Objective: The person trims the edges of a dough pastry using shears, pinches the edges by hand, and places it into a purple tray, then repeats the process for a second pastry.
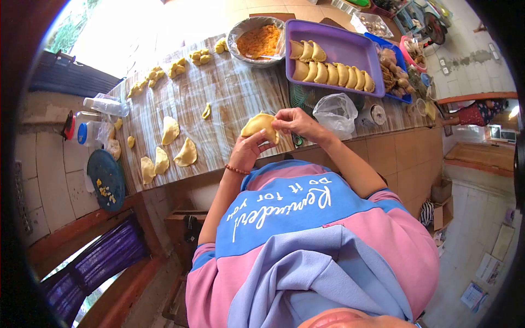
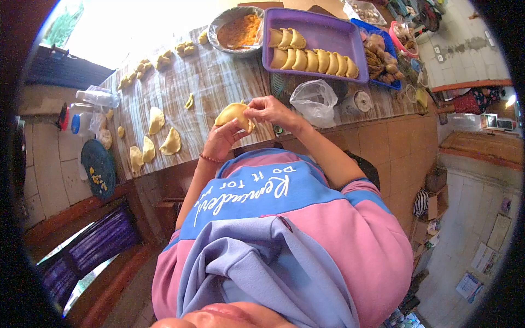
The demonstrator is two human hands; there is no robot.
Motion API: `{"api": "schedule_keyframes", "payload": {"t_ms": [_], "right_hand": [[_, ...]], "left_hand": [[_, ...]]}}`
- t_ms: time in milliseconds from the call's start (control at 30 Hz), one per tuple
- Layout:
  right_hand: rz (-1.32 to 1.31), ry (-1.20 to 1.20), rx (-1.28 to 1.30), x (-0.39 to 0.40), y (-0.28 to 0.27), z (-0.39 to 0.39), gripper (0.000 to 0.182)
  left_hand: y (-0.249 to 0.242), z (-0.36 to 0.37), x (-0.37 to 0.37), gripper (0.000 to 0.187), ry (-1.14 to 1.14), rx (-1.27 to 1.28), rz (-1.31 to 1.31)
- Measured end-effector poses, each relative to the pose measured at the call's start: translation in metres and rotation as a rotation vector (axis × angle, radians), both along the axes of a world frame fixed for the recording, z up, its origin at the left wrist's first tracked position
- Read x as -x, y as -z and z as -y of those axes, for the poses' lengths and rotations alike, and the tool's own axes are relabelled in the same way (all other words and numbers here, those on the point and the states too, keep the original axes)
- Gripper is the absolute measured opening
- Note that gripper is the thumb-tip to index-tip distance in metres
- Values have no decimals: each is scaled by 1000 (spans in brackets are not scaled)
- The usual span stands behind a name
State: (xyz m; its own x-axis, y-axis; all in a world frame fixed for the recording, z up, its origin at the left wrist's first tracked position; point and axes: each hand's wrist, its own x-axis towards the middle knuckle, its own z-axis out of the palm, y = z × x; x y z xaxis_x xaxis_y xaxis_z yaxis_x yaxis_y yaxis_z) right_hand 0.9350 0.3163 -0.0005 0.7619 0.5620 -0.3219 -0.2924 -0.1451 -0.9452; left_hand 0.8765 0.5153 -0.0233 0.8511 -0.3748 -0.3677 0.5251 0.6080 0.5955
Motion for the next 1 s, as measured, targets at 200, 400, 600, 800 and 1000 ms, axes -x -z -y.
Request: {"api": "schedule_keyframes", "payload": {"t_ms": [200, 400, 600, 800, 1000], "right_hand": [[35, -1, -9, -3, 7, 2, 24], [15, -21, 14, -1, 8, 1, 22], [-9, -33, 25, 2, 9, 1, 22], [-141, -31, -85, -2, 8, 6, 25], [-21, -25, -3, 2, -2, -1, 24]], "left_hand": [[-8, 2, 1, 39, -19, -2, 1], [-2, 1, 2, 39, -36, -64, -2], [-3, 0, 4, 35, -55, -45, -46], [-3, -3, 3, 35, -42, -28, -59], [-5, -3, 4, 34, 17, -30, -44]]}}
